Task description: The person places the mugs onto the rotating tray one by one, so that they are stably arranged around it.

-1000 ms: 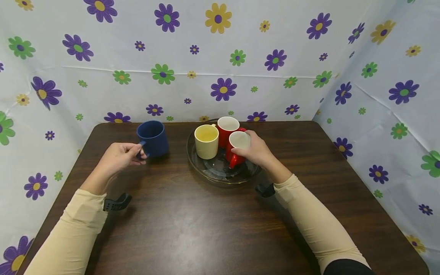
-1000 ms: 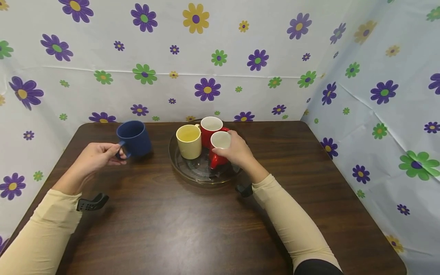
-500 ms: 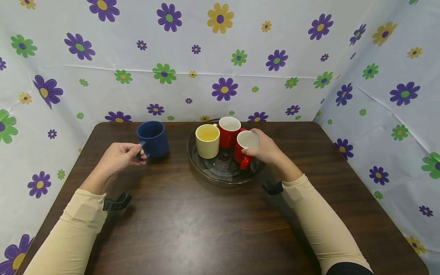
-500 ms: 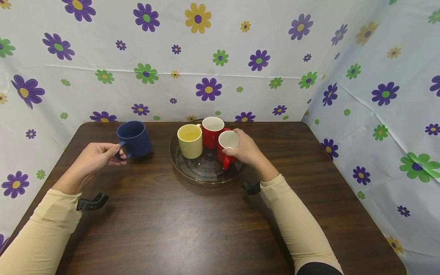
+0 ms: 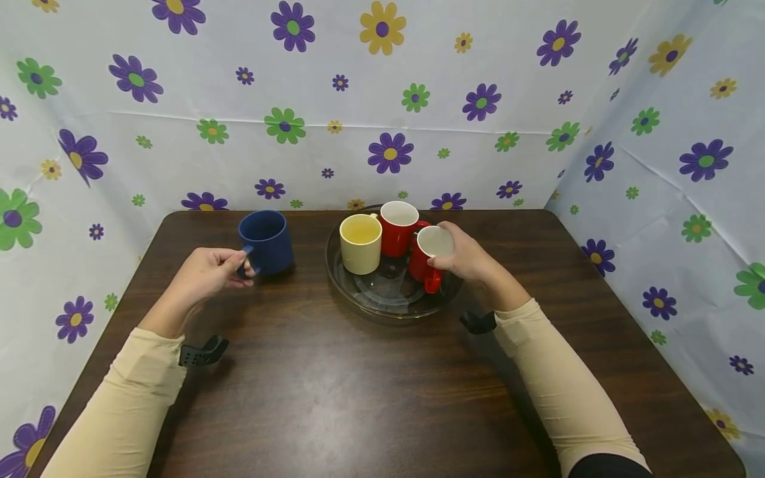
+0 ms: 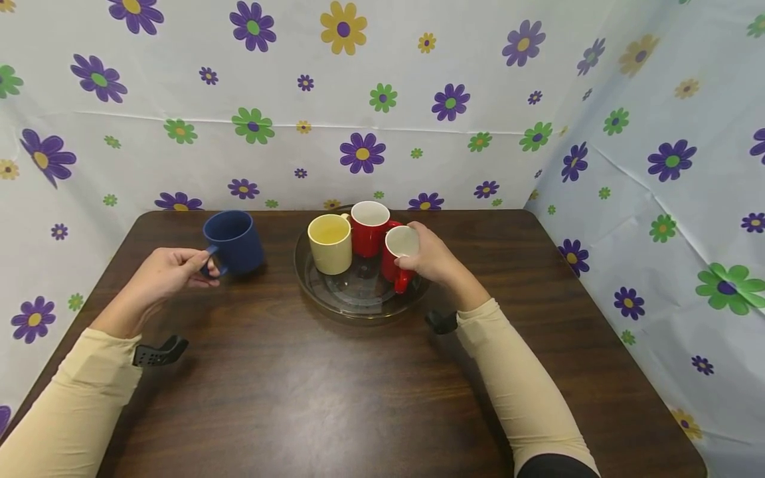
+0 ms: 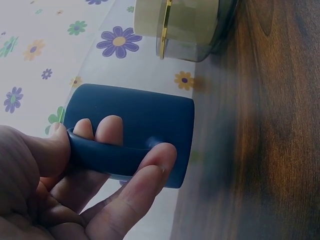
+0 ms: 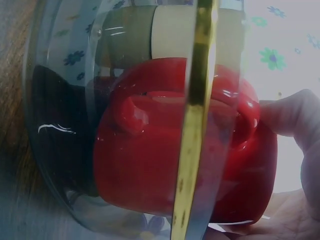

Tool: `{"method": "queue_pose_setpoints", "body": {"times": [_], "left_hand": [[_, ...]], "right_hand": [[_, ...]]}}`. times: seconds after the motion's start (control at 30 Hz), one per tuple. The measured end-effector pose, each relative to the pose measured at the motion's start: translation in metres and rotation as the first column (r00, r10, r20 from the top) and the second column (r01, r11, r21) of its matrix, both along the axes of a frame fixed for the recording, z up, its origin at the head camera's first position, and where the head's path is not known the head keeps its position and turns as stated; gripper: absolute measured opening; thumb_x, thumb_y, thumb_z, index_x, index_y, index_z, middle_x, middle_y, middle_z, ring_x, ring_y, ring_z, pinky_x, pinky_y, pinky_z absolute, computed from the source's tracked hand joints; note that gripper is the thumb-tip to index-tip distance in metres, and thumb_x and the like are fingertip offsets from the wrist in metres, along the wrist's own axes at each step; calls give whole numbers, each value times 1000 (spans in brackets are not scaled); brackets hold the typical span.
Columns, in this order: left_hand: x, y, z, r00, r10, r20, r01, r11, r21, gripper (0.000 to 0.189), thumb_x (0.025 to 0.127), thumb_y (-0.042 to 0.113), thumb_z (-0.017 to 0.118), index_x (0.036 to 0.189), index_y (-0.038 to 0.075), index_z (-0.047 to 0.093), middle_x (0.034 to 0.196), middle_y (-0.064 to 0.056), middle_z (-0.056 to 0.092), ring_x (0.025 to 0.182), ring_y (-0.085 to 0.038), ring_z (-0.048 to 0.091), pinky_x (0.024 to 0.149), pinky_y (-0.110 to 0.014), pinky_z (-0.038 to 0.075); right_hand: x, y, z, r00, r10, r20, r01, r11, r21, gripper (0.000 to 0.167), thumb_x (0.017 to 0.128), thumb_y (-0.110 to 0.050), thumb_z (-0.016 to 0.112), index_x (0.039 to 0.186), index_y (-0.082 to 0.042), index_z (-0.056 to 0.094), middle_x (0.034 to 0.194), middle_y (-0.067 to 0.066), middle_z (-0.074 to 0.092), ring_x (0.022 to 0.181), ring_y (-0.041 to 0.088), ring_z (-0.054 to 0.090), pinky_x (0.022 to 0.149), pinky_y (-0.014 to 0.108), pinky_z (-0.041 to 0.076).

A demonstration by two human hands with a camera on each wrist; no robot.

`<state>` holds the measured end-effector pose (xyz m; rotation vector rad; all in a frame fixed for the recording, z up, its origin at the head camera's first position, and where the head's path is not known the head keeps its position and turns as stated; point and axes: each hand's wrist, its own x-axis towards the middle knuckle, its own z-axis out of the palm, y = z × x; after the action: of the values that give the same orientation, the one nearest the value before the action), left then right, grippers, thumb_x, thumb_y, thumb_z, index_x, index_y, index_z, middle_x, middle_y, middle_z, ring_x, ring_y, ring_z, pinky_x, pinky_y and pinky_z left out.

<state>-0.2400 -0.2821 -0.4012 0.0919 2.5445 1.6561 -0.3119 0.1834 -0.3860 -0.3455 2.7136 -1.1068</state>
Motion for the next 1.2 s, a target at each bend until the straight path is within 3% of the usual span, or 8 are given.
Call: {"method": "queue_pose_setpoints", "body": {"times": [0.57,1.0,1.2], "left_hand": [[-2,2,1,1000,-7,4,7,1000,-11,40,110,17,46,107,-20,61,88,-12,69,79,-18,74,79,-39,61],[-1,2,2,1000,-4,20,4,999,-32,42,110,19,46,111,-20,61,90,-13,70,80,-18,74,81,-39,61],[-1,3,2,1000,-3,29,4,999,-37,43,110,20,47,113,-20,62,90,-13,70,81,-19,75,79,-36,61]], "right_hand": [[-6,1,2,999,23,38,-23,1000,-20,84,86,-16,73,154,-3,27,139,25,49,119,42,52,99,58,50],[-10,10,3,991,99,88,-96,995,-37,97,92,-25,72,162,-5,8,150,25,39,129,44,47,107,63,42],[-10,28,8,997,78,-4,-77,995,68,95,97,-43,66,162,-5,9,164,22,24,146,45,30,115,66,28]]}}
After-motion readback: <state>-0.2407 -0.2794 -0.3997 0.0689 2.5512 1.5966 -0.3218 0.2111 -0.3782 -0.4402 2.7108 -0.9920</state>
